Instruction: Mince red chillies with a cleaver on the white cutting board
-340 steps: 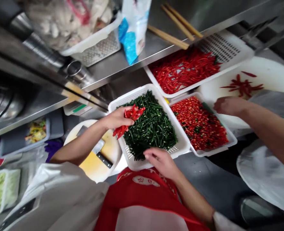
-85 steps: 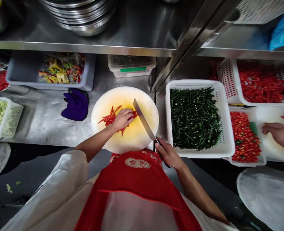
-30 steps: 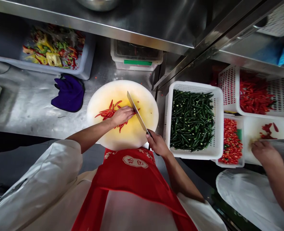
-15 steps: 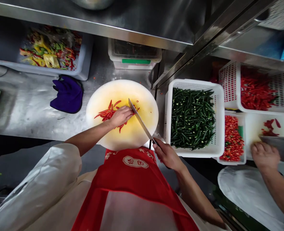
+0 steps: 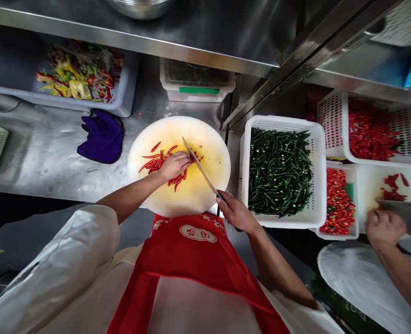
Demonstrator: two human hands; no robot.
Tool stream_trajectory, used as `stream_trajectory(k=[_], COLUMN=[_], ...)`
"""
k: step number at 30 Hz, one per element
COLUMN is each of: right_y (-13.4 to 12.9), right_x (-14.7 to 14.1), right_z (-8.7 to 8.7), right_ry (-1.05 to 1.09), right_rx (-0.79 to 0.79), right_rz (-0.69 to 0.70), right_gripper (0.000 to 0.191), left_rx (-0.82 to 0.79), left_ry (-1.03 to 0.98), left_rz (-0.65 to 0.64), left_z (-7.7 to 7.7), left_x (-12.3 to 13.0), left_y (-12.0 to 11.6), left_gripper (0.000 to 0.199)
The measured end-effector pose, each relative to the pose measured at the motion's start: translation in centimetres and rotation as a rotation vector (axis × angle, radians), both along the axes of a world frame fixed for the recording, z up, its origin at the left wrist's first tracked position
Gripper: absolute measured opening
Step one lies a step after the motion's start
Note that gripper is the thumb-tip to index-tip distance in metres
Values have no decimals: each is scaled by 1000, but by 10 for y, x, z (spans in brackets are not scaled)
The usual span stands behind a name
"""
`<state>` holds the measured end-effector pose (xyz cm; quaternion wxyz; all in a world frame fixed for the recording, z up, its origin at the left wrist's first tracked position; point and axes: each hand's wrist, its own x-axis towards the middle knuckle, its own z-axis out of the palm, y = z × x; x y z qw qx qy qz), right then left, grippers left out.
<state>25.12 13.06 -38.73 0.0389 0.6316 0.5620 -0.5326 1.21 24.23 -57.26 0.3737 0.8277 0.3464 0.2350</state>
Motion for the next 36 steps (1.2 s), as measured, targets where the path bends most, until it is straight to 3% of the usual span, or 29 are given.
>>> stream_trajectory(k=[9,13,23,26,30,32,34,36], right_y=[14,10,-19,-14,12,23,27,22], right_x=[-18,-15,5,2,-18,-25,-26,-20], right_z=[-24,-7,43,30,-15,-28,-26,-13], right_ry=[-8,27,-2,-8,-4,1,6,9], right_rx=[26,25,-90,-58,16,17,25,48], right_rz=[-69,-106,-71,-49,-16,-34,-43,-24], right_gripper=[45,49,56,53,52,52,52,53], left_rx=[49,72,12,-4,4,5,6,10], left_ry=[8,32,25,11,4,0,-6,-8], left_rz=[-8,62,53,46,42,42,44,38], left_z=[7,11,1,0,2,4,5,5], left_x=[0,-3,1,2,1,0,0,-1], left_y=[-5,-6,-6,-6,-7,-7,-7,-8], left_gripper=[26,25,22,22,23,23,23,24])
